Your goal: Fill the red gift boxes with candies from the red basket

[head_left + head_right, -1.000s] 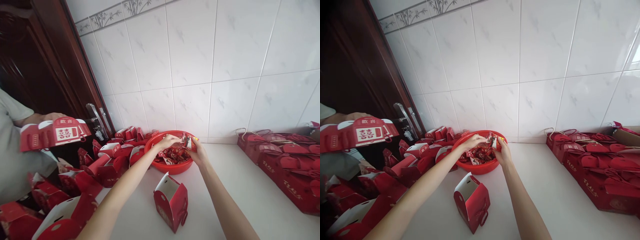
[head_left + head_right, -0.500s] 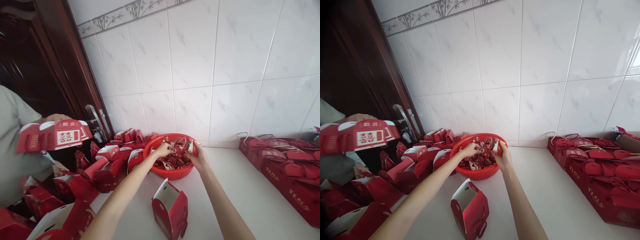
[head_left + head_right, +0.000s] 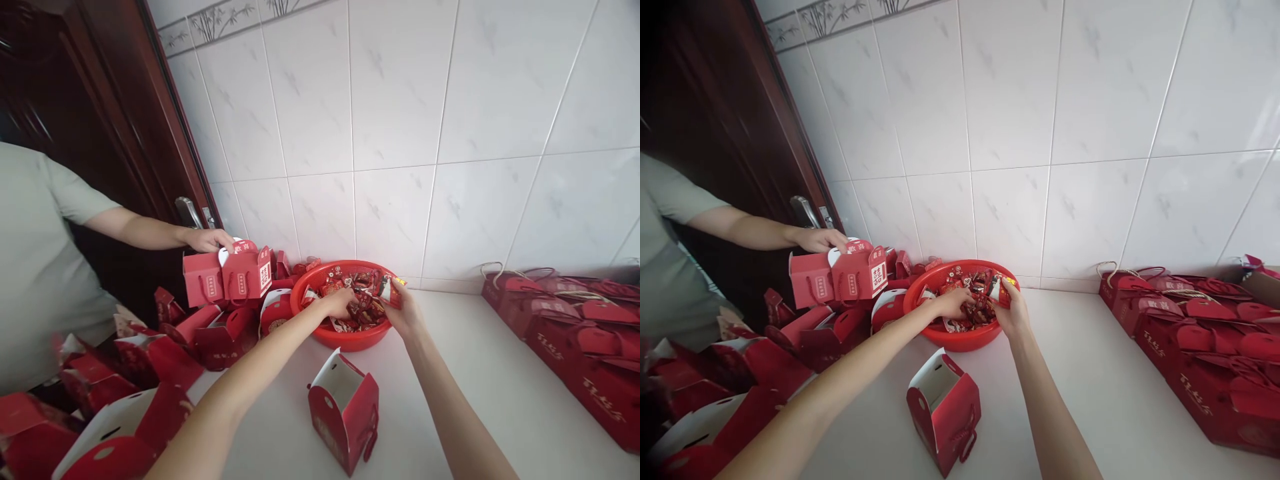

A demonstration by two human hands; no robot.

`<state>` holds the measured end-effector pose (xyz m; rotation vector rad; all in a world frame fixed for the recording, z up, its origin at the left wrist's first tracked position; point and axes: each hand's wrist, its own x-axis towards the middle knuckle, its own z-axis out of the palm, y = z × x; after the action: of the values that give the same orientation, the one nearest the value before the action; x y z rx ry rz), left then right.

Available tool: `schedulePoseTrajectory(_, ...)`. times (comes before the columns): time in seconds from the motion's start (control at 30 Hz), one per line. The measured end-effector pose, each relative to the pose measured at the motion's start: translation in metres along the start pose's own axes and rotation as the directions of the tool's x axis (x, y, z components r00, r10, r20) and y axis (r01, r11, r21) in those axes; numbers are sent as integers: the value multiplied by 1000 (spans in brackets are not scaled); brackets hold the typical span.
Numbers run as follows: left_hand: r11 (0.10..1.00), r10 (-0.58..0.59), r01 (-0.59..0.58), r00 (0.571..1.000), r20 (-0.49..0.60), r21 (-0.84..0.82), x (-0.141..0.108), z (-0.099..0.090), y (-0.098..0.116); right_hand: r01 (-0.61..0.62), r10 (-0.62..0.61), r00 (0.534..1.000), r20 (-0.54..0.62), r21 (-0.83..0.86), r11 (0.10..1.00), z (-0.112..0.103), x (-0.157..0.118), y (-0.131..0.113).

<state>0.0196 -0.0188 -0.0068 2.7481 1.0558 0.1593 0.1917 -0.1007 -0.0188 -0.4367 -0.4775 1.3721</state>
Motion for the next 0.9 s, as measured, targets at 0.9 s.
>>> schedulePoseTrajectory(0.9, 937, -251, 91, 849, -465, -338, 3, -5, -14, -15, 15, 1000, -11, 0, 1000, -3, 2, 0)
